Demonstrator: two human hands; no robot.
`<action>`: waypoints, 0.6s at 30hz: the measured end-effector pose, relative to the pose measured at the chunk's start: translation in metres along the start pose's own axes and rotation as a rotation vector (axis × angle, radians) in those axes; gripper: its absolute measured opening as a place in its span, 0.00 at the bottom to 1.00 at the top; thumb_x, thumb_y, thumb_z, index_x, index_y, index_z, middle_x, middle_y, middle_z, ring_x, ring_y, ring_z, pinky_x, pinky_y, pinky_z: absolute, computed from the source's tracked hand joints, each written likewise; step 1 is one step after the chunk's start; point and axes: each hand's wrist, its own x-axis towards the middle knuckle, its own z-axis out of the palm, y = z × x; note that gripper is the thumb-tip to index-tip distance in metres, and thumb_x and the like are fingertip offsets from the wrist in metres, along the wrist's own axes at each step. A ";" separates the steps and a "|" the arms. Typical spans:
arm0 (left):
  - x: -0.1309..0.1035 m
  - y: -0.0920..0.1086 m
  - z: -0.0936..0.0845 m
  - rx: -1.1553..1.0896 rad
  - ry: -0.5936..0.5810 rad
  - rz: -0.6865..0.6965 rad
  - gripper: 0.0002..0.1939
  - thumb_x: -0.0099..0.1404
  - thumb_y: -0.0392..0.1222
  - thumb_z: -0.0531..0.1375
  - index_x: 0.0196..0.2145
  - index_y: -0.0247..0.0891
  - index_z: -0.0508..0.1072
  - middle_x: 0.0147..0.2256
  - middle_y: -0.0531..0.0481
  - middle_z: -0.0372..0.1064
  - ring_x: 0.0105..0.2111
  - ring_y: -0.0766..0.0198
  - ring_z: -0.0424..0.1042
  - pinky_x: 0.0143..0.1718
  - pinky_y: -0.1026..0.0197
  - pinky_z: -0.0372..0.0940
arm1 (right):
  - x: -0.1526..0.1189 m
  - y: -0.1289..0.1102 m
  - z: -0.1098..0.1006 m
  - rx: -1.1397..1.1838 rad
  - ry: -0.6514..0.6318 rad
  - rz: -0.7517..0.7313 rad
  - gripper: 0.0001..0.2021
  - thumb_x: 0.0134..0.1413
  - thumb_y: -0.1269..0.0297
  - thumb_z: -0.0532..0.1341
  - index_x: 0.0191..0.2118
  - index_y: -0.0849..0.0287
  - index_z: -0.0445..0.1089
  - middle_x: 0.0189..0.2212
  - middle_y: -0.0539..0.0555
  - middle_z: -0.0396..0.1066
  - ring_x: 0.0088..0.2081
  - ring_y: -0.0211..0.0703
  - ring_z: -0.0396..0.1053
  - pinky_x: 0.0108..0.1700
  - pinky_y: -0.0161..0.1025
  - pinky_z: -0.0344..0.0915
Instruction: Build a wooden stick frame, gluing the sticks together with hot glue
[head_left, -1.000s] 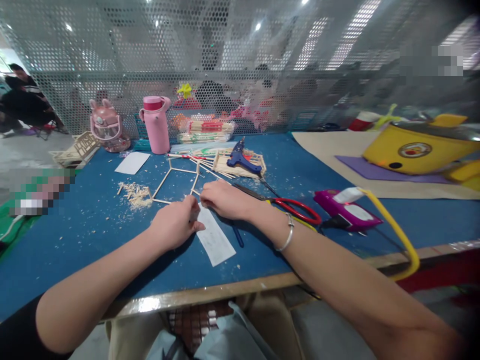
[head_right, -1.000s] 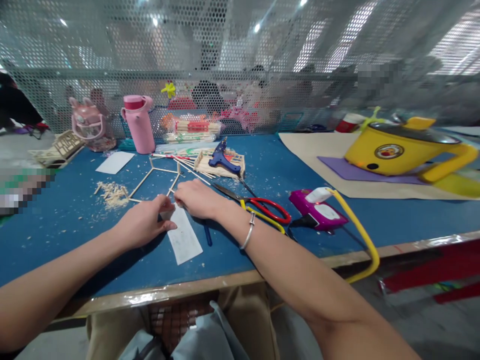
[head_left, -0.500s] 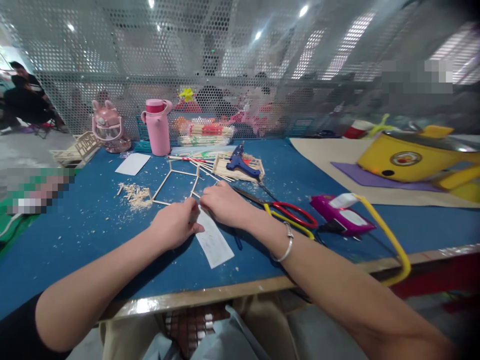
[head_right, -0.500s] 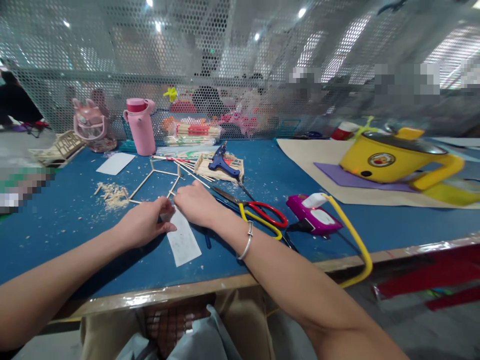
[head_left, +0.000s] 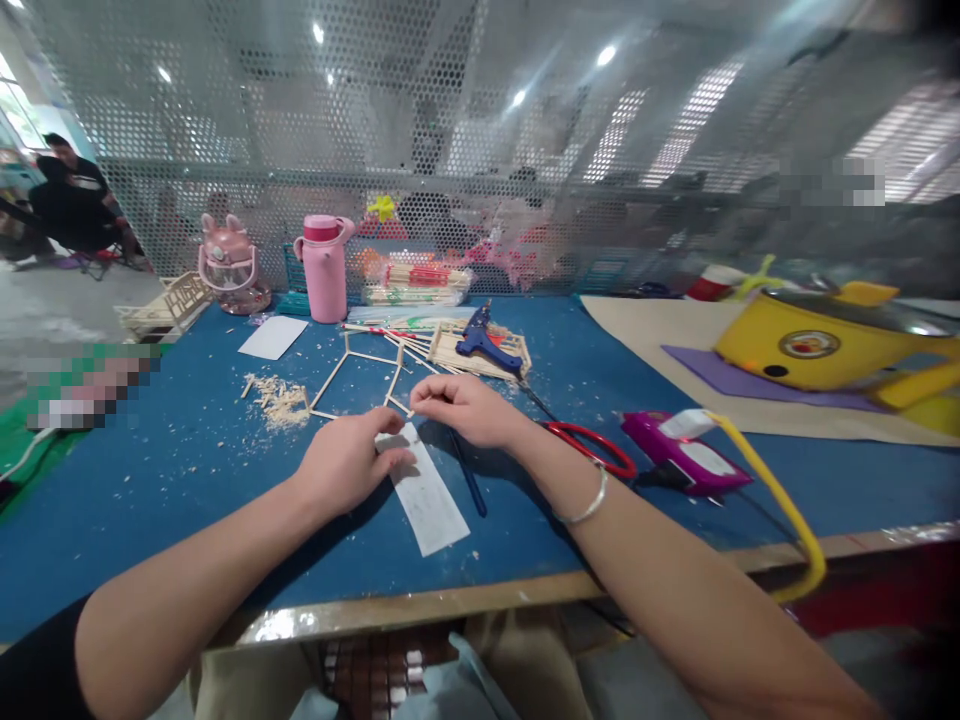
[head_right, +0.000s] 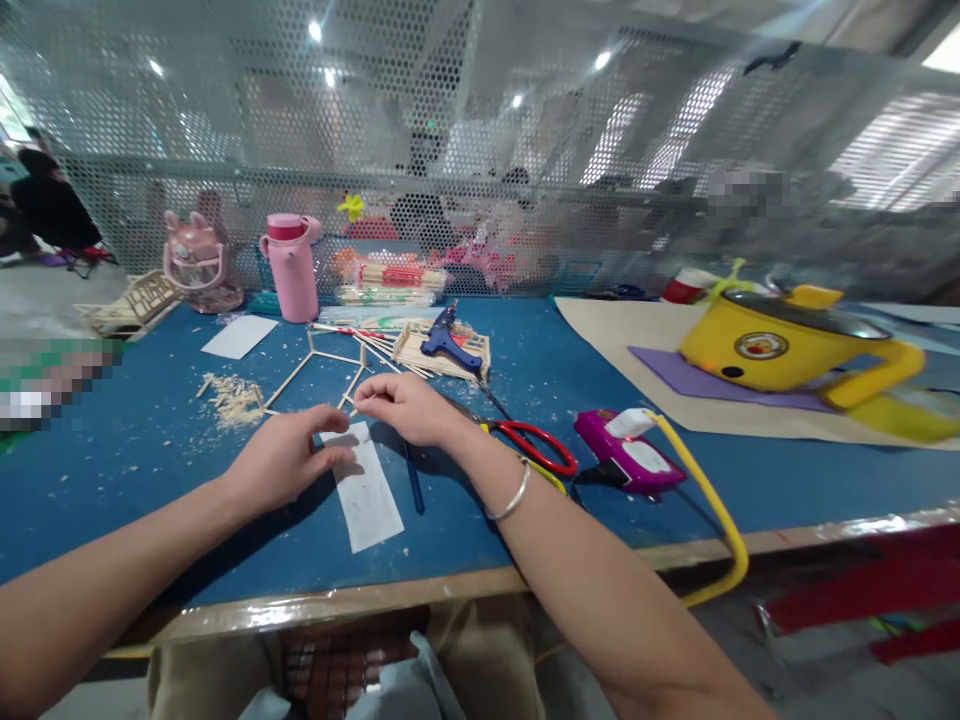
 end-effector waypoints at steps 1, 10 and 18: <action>-0.001 0.001 -0.002 -0.082 0.056 0.006 0.11 0.58 0.47 0.58 0.36 0.40 0.70 0.34 0.50 0.73 0.29 0.62 0.70 0.30 0.63 0.60 | -0.001 0.000 -0.001 0.144 -0.009 0.001 0.08 0.52 0.64 0.55 0.29 0.63 0.66 0.23 0.47 0.62 0.25 0.32 0.56 0.30 0.32 0.53; -0.001 0.004 -0.005 -0.678 -0.057 -0.060 0.14 0.59 0.47 0.54 0.27 0.34 0.72 0.16 0.55 0.64 0.16 0.72 0.59 0.19 0.69 0.54 | -0.002 -0.002 0.009 0.640 -0.143 -0.018 0.13 0.46 0.57 0.62 0.27 0.64 0.66 0.23 0.47 0.64 0.27 0.32 0.60 0.33 0.32 0.55; -0.002 0.003 -0.004 -0.908 -0.092 -0.051 0.16 0.59 0.50 0.55 0.34 0.34 0.71 0.30 0.47 0.72 0.23 0.69 0.67 0.20 0.69 0.60 | -0.002 0.003 0.016 0.855 -0.038 0.011 0.13 0.42 0.58 0.66 0.28 0.63 0.66 0.23 0.47 0.66 0.26 0.32 0.62 0.31 0.32 0.56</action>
